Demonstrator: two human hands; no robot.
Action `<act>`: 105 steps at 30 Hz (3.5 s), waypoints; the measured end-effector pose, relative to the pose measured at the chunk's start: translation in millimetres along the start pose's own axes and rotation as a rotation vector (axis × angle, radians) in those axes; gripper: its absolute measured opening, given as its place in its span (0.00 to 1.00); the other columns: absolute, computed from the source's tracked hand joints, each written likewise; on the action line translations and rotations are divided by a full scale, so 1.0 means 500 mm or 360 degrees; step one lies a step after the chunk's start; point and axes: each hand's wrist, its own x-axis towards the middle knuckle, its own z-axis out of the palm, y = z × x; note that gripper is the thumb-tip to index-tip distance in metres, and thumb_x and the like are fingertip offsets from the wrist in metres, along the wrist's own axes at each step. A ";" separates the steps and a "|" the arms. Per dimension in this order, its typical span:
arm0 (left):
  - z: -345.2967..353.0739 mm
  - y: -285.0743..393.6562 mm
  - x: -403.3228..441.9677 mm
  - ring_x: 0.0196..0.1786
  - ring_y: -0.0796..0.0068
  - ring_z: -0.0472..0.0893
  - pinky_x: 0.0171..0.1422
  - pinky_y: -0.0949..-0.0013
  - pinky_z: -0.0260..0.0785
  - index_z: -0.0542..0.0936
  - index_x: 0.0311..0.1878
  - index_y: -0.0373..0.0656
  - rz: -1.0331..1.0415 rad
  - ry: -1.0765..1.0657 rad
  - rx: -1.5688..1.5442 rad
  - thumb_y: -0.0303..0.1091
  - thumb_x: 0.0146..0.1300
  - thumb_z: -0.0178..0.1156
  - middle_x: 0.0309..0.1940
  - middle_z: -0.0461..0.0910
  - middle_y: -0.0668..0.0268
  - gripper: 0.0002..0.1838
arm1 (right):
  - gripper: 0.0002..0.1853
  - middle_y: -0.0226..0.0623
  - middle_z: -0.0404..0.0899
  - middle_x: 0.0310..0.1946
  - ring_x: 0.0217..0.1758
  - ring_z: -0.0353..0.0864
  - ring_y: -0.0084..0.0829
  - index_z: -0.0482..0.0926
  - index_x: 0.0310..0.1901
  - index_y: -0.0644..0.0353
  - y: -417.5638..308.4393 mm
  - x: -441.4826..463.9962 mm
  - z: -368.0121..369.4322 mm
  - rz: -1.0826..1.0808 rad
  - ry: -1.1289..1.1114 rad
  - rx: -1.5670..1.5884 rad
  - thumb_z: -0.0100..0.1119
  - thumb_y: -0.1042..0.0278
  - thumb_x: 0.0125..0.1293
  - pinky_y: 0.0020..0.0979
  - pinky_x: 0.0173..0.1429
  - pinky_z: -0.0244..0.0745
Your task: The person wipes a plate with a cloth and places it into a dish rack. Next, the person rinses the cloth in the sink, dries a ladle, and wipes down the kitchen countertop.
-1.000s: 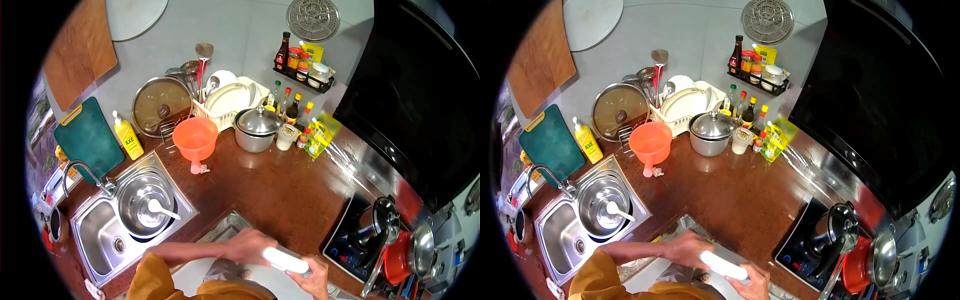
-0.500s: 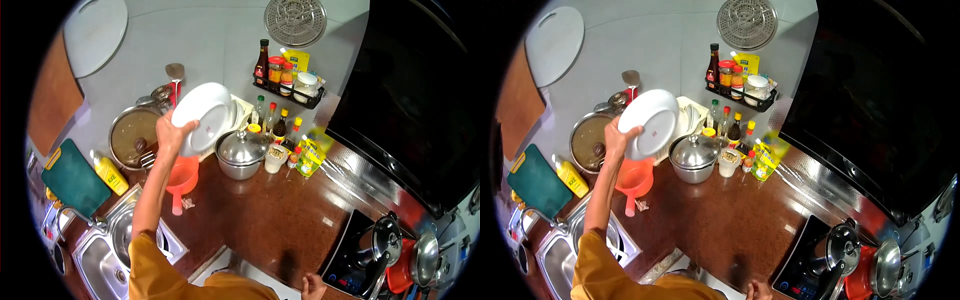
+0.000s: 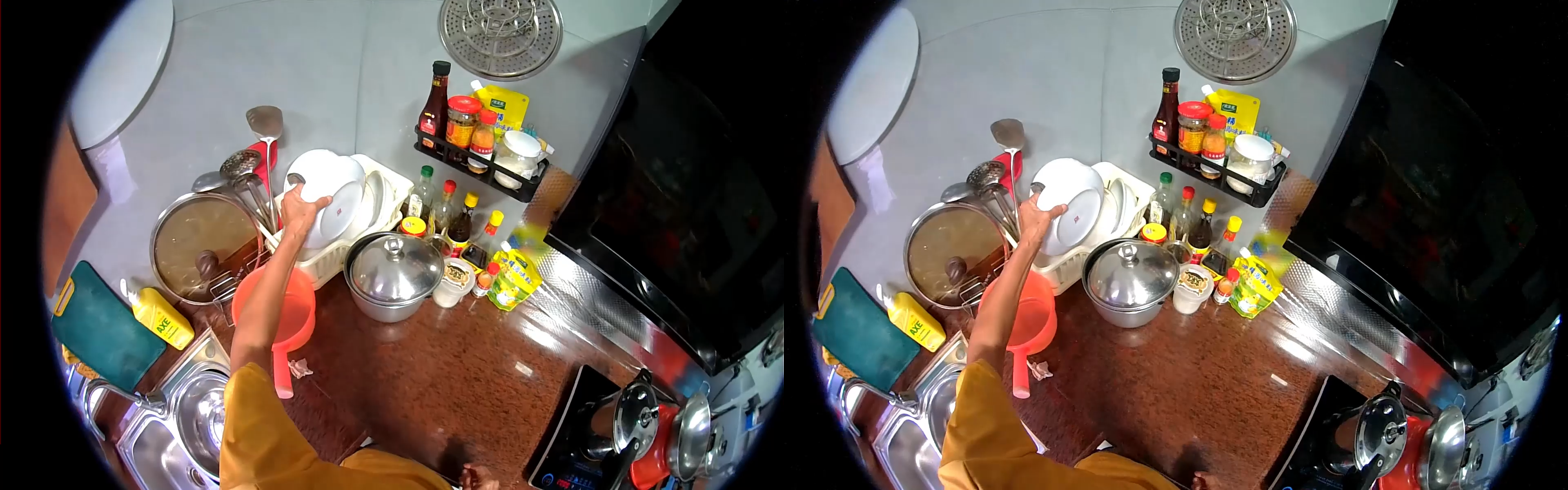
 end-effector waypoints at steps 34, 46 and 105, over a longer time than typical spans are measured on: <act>0.126 -0.175 0.051 0.50 0.47 0.73 0.53 0.55 0.65 0.72 0.49 0.34 0.0399 0.0191 0.0390 0.47 0.44 0.71 0.46 0.72 0.48 0.34 | 0.08 0.48 0.80 0.33 0.36 0.79 0.43 0.80 0.41 0.60 0.058 -0.003 0.053 0.0058 0.0009 -0.0088 0.55 0.72 0.61 0.37 0.40 0.74; 0.126 -0.116 0.057 0.52 0.55 0.68 0.53 0.56 0.63 0.75 0.45 0.35 0.0293 0.0124 0.1132 0.47 0.47 0.69 0.46 0.69 0.55 0.28 | 0.08 0.50 0.80 0.35 0.38 0.79 0.47 0.80 0.41 0.60 0.086 -0.008 0.059 0.0097 -0.0003 -0.0021 0.55 0.71 0.62 0.40 0.42 0.74; 0.088 -0.196 0.180 0.37 0.63 0.75 0.40 0.67 0.67 0.80 0.30 0.34 -0.0734 -0.0227 -0.0797 0.25 0.34 0.58 0.31 0.77 0.58 0.14 | 0.08 0.45 0.81 0.34 0.37 0.80 0.44 0.81 0.38 0.56 0.017 0.012 0.055 -0.0060 -0.0090 -0.0508 0.59 0.65 0.59 0.37 0.42 0.75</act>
